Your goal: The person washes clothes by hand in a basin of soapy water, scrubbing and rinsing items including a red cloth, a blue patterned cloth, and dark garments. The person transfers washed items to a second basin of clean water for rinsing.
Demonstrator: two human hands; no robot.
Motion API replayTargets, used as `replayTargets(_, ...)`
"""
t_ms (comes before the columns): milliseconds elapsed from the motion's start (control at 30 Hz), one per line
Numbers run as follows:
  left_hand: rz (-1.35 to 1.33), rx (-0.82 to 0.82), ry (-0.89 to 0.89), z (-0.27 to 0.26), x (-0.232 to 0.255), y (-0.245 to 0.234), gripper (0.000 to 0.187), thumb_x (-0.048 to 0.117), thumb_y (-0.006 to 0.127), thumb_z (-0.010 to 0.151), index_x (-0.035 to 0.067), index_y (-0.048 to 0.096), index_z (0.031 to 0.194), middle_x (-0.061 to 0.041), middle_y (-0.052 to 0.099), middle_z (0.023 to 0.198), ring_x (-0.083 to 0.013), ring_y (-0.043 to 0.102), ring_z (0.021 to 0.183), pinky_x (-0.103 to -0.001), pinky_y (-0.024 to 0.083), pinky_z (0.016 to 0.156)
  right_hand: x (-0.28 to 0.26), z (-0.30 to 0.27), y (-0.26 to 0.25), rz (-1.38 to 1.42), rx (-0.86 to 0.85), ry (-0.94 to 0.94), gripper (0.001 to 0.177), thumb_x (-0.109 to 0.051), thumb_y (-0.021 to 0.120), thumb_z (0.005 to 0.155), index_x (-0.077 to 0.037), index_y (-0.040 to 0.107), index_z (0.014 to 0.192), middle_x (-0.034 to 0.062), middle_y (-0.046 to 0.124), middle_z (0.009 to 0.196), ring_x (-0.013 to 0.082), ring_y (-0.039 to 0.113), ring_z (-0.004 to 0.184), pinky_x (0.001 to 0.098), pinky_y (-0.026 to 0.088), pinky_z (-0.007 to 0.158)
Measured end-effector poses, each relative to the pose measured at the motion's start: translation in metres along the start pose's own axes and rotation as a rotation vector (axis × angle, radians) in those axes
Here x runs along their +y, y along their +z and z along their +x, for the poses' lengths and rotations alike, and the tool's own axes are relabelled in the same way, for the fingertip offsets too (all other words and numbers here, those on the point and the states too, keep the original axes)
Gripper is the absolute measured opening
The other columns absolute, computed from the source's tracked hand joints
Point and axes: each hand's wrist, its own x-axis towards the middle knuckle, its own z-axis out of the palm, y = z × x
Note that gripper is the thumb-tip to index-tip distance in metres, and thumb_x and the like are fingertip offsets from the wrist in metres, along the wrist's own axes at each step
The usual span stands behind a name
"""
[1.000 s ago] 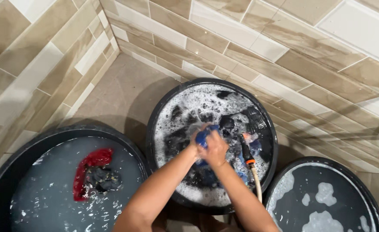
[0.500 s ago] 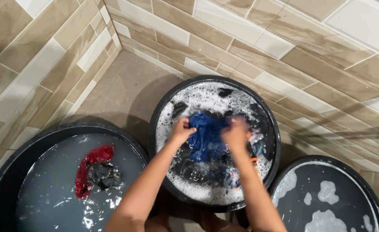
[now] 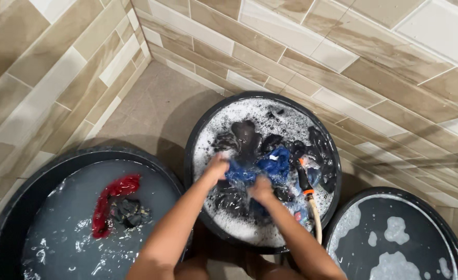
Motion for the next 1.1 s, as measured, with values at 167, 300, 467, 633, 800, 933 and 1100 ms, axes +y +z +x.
replayTargets(167, 0.116, -0.035, 0.679, -0.091, 0.089, -0.009, 0.031, 0.014, 0.075, 0.084, 0.008, 0.067, 0.113, -0.007, 0.07, 0.11, -0.0221, 0.064, 0.104, -0.036, 0.052, 0.085, -0.062, -0.119, -0.07, 0.444, 0.013, -0.5, 0.016, -0.001, 0.081, 0.075, -0.004, 0.072, 0.087, 0.0051, 0.071, 0.084, 0.0151, 0.07, 0.073, 0.0298, 0.058, 0.066)
replayTargets(300, 0.169, 0.043, 0.847, -0.173, 0.159, -0.026, 0.029, 0.011, 0.079, 0.084, 0.01, 0.067, 0.111, -0.009, 0.07, 0.101, -0.0224, 0.067, 0.096, -0.033, 0.054, 0.083, -0.112, -0.226, -0.137, 0.371, 0.315, -0.827, 0.024, -0.001, 0.082, 0.079, -0.008, 0.065, 0.094, 0.0002, 0.069, 0.095, 0.0091, 0.063, 0.084, 0.0251, 0.053, 0.074)
replayTargets(467, 0.12, 0.321, 0.925, -0.208, 0.185, -0.048, 0.026, -0.005, 0.064, 0.082, 0.009, 0.067, 0.103, -0.007, 0.068, 0.109, -0.0242, 0.069, 0.1, -0.034, 0.055, 0.081, -0.121, -0.281, -0.175, -0.225, 0.881, -0.82, 0.023, -0.007, 0.086, 0.081, -0.003, 0.069, 0.097, 0.0078, 0.073, 0.108, 0.019, 0.065, 0.079, 0.0304, 0.052, 0.073)
replayTargets(633, 0.27, 0.179, 1.047, -0.168, 0.135, -0.059, 0.023, -0.013, 0.061, 0.073, 0.008, 0.071, 0.072, -0.009, 0.066, 0.11, -0.0266, 0.066, 0.11, -0.038, 0.053, 0.094, -0.062, -0.168, -0.159, -0.289, 0.896, -0.642, 0.035, 0.005, 0.076, 0.069, -0.002, 0.066, 0.101, 0.0144, 0.063, 0.097, 0.0295, 0.064, 0.087, 0.0405, 0.053, 0.077)
replayTargets(800, 0.879, 0.223, 0.434, -0.124, 0.072, -0.037, 0.034, 0.002, 0.064, 0.089, 0.024, 0.078, 0.11, -0.012, 0.058, 0.136, -0.0297, 0.057, 0.127, -0.041, 0.047, 0.107, 0.02, -0.048, -0.119, -0.272, 0.529, -0.795, 0.048, 0.014, 0.062, 0.06, -0.017, 0.085, 0.089, 0.0153, 0.062, 0.103, 0.0347, 0.062, 0.099, 0.0435, 0.054, 0.087)
replayTargets(933, 1.583, 0.166, 0.602, -0.099, 0.054, 0.015, 0.055, 0.004, 0.058, 0.088, 0.004, 0.049, 0.143, -0.019, 0.005, 0.17, -0.0427, 0.005, 0.154, -0.057, 0.011, 0.124, 0.036, 0.009, -0.051, -0.753, 0.507, -0.177, 0.036, -0.014, 0.05, 0.097, -0.028, 0.07, 0.124, 0.0229, 0.056, 0.125, 0.0393, 0.067, 0.099, 0.0453, 0.059, 0.088)
replayTargets(1100, 1.713, -0.164, 0.364, -0.087, 0.034, 0.044, 0.081, 0.023, 0.056, 0.092, -0.005, 0.025, 0.161, -0.022, -0.005, 0.169, -0.0473, -0.012, 0.153, -0.053, 0.0, 0.125, 0.021, 0.05, 0.019, -0.666, 0.339, 0.123, 0.059, -0.031, 0.044, 0.107, -0.01, 0.029, 0.16, 0.0249, 0.042, 0.152, 0.0451, 0.058, 0.129, 0.0472, 0.055, 0.102)
